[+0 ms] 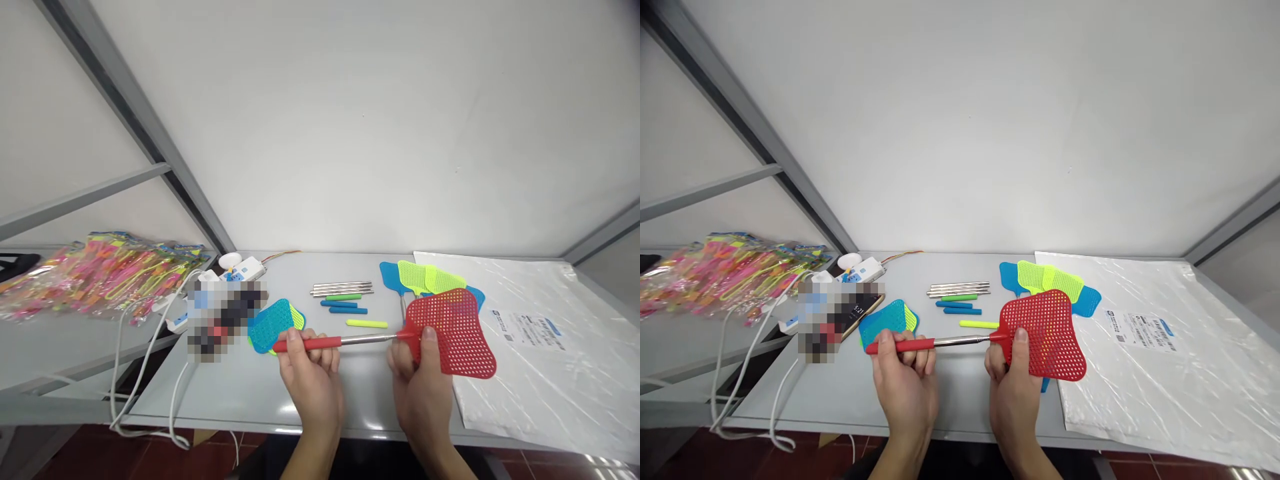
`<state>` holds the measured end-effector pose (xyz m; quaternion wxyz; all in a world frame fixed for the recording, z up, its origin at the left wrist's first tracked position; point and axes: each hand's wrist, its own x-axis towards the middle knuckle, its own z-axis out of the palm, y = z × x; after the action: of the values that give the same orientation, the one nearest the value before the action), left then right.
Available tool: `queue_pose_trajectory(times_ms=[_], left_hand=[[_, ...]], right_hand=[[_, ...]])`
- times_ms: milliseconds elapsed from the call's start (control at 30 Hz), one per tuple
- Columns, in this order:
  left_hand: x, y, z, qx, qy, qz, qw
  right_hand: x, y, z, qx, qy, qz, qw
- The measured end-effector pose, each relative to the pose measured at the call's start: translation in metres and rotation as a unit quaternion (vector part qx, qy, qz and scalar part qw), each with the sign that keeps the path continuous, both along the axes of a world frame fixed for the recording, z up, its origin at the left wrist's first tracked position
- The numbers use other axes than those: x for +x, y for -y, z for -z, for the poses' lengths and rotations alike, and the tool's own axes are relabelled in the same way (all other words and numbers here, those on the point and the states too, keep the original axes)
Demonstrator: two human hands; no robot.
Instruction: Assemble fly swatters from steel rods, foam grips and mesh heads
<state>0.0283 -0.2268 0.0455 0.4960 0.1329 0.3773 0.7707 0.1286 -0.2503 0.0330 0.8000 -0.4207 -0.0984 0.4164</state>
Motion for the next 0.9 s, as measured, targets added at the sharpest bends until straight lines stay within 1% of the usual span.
queue_pose_trajectory(times_ms=[33,100,167,200,233,267,333,367,433,467,500,533,567,600,667,733,767,800,833,900], left_hand=[[0.001,-0.001,0.001,0.007,-0.007,0.015,1.0],[-0.004,-0.002,0.009,0.019,-0.046,0.061,0.997],[-0.016,-0.004,0.02,0.028,-0.128,0.128,0.983],[-0.023,-0.005,0.026,0.026,-0.186,0.172,0.967],[-0.03,-0.006,0.031,0.025,-0.255,0.223,0.941],[-0.035,-0.006,0.035,0.02,-0.325,0.282,0.903],[-0.036,-0.005,0.038,0.016,-0.444,0.381,0.811],[-0.033,-0.005,0.037,0.023,-0.494,0.418,0.762],[-0.017,-0.002,0.036,0.061,-0.57,0.462,0.677],[-0.006,0.0,0.036,0.086,-0.598,0.471,0.643],[0.005,0.002,0.036,0.107,-0.62,0.471,0.618],[0.017,0.004,0.038,0.124,-0.635,0.464,0.605],[0.028,0.005,0.039,0.134,-0.646,0.451,0.601],[0.039,0.006,0.041,0.141,-0.653,0.436,0.603],[0.058,0.005,0.045,0.144,-0.655,0.418,0.613],[0.073,0.001,0.047,0.127,-0.655,0.421,0.615],[0.08,-0.003,0.047,0.111,-0.662,0.423,0.608],[0.086,-0.006,0.046,0.094,-0.676,0.423,0.596],[0.092,-0.01,0.045,0.08,-0.696,0.42,0.577],[0.102,-0.018,0.043,0.063,-0.74,0.414,0.526]], right_hand=[[0.001,-0.001,0.0,0.004,0.002,-0.005,1.0],[0.01,-0.003,0.0,-0.006,0.011,-0.018,1.0],[0.03,-0.004,0.002,-0.019,0.026,-0.037,0.999],[0.042,-0.005,0.003,-0.02,0.033,-0.045,0.998],[0.054,-0.005,0.004,-0.015,0.04,-0.049,0.998],[0.067,-0.006,0.005,-0.007,0.047,-0.052,0.998],[0.087,-0.006,0.006,0.001,0.064,-0.061,0.996],[0.095,-0.006,0.007,-0.003,0.084,-0.072,0.994],[0.102,-0.006,0.009,-0.027,0.155,-0.11,0.981],[0.102,-0.006,0.01,-0.045,0.204,-0.126,0.97],[0.101,-0.006,0.012,-0.065,0.256,-0.14,0.954],[0.099,-0.006,0.014,-0.088,0.305,-0.15,0.936],[0.097,-0.006,0.017,-0.111,0.346,-0.158,0.918],[0.095,-0.006,0.019,-0.132,0.379,-0.164,0.901],[0.093,-0.006,0.024,-0.171,0.431,-0.167,0.87],[0.096,-0.006,0.029,-0.201,0.475,-0.148,0.844],[0.1,-0.006,0.03,-0.21,0.497,-0.132,0.832],[0.104,-0.005,0.032,-0.216,0.517,-0.115,0.82],[0.109,-0.005,0.033,-0.221,0.534,-0.098,0.81],[0.12,-0.005,0.035,-0.23,0.556,-0.07,0.796]])
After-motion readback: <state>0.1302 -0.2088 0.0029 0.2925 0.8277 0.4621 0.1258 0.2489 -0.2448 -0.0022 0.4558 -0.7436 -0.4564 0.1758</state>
